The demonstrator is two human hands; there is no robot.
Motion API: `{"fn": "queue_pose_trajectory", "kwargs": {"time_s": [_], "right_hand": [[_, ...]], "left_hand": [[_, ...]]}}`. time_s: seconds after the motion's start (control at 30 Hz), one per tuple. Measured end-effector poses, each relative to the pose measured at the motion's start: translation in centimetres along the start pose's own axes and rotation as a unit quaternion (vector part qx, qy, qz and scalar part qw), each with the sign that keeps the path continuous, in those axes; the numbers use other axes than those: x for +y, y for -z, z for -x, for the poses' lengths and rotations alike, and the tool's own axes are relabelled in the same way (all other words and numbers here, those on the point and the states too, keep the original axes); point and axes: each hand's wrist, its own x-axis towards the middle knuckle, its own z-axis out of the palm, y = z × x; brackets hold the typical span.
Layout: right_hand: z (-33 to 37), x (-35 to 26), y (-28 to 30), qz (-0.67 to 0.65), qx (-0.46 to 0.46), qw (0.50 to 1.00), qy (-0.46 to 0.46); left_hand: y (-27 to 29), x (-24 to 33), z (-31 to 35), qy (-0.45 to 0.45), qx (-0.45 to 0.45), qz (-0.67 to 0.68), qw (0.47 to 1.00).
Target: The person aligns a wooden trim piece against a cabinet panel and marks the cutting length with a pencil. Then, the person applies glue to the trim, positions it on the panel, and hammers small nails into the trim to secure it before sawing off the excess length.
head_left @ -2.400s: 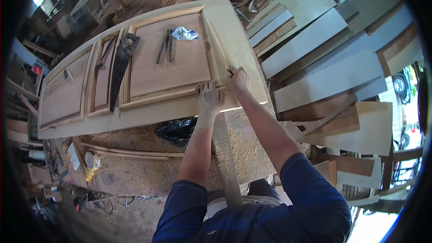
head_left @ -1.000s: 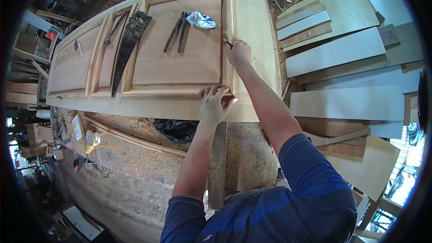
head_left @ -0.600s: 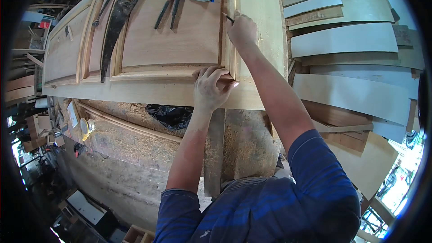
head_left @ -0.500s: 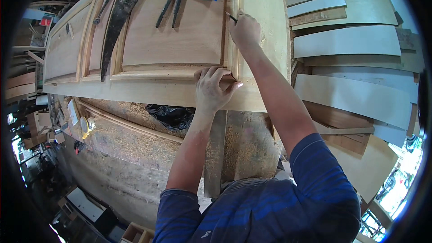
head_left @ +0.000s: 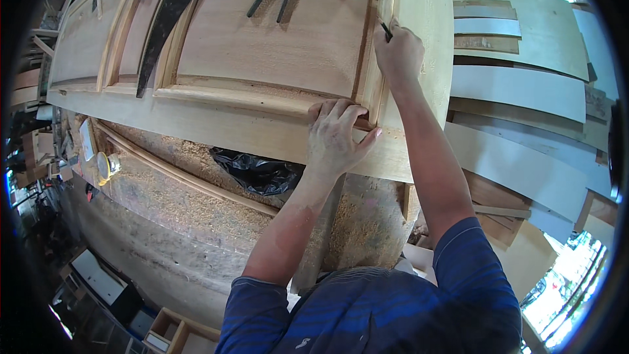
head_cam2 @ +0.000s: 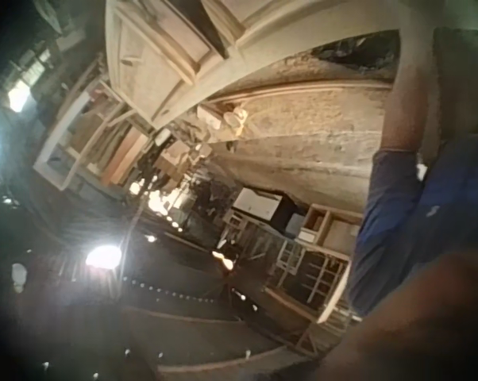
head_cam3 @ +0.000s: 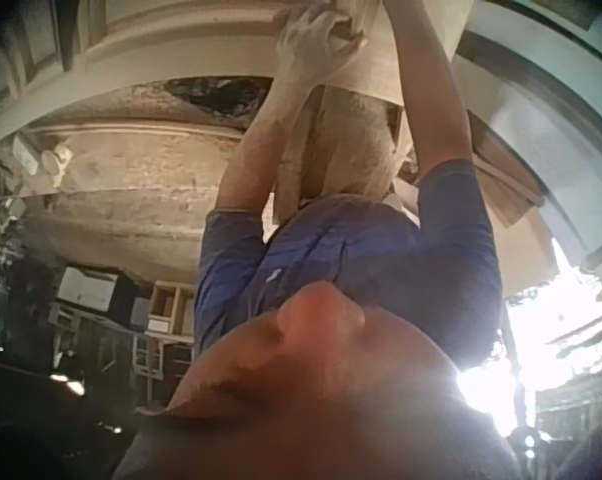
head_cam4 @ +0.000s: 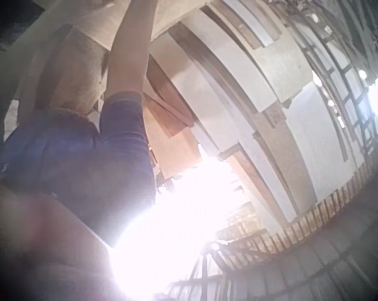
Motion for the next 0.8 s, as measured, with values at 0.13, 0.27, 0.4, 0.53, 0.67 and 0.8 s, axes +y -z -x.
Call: {"fn": "queue_pose_trajectory", "kwargs": {"time_s": [0.13, 0.27, 0.4, 0.53, 0.67, 0.8], "right_hand": [[0.0, -0.7, 0.4, -0.020, 0.003, 1.000, 0.011], [-1.2, 0.1, 0.5, -0.035, -0.013, 0.999, 0.003], [-4.7, 0.8, 0.8, -0.048, -0.037, 0.998, -0.003], [-5.6, 0.5, -0.3, 0.009, -0.032, 0.999, 0.034], [-5.4, 0.6, -0.7, -0.005, -0.009, 0.999, 0.032], [-5.5, 0.7, -0.2, -0.010, -0.033, 0.998, 0.054]], "left_hand": [[0.1, -0.3, 0.1, 0.000, 0.005, -0.001, 1.000], [0.4, 0.0, -0.1, -0.001, 0.001, -0.005, 1.000], [0.5, 0.2, 0.0, -0.002, -0.003, -0.006, 1.000], [0.7, 0.3, -0.2, -0.003, 0.006, 0.009, 1.000], [1.0, 0.4, -0.3, -0.003, 0.006, 0.000, 1.000], [0.8, 0.3, -0.3, 0.001, 0.005, 0.011, 1.000]]}}
